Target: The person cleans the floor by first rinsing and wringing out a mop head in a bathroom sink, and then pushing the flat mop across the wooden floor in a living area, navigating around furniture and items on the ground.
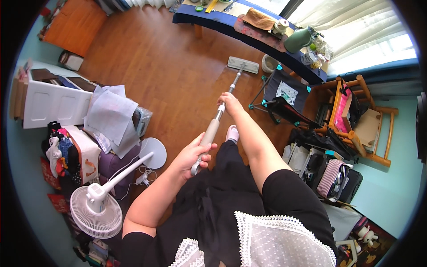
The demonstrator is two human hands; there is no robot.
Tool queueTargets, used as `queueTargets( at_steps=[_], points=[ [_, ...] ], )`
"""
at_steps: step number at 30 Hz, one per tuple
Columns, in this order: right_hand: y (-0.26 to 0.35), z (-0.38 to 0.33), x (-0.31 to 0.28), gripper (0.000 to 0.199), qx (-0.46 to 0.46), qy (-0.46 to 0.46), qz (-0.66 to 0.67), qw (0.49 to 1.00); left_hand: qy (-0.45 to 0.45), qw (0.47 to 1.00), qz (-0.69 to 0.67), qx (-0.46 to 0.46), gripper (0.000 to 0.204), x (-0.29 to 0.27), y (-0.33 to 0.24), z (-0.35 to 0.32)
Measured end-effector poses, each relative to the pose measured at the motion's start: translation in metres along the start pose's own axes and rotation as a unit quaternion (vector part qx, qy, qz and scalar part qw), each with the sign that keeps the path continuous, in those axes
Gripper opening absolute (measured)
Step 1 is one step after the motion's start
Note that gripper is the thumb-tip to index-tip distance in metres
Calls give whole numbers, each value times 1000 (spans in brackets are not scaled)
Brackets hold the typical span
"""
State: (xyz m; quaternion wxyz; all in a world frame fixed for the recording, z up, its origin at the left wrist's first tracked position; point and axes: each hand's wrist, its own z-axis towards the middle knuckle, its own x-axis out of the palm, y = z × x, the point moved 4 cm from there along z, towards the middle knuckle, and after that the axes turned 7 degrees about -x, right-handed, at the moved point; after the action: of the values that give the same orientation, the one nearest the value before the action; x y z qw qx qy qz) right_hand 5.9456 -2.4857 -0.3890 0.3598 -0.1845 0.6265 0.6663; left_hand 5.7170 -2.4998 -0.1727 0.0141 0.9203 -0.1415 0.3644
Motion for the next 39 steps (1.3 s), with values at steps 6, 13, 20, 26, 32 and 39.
queueTargets(
  at_steps=[6,13,20,26,32,39],
  points=[
    [-27,21,-48,68,79,67,-104,989,-69,994,77,38,57,26,-29,68],
    [-45,15,-96,47,57,8,-48,997,-26,997,59,44,60,62,-51,154],
    [-108,27,-122,34,112,30,-71,991,-46,994,85,48,68,90,-60,218],
    [-144,28,-112,37,123,59,-95,986,-121,982,137,49,74,89,-60,236],
    [-117,30,-95,38,119,43,-100,987,-172,963,189,90,71,69,-62,217],
    [-34,26,-68,28,89,-9,-77,993,-150,943,295,45,75,44,-71,124]
  ],
)
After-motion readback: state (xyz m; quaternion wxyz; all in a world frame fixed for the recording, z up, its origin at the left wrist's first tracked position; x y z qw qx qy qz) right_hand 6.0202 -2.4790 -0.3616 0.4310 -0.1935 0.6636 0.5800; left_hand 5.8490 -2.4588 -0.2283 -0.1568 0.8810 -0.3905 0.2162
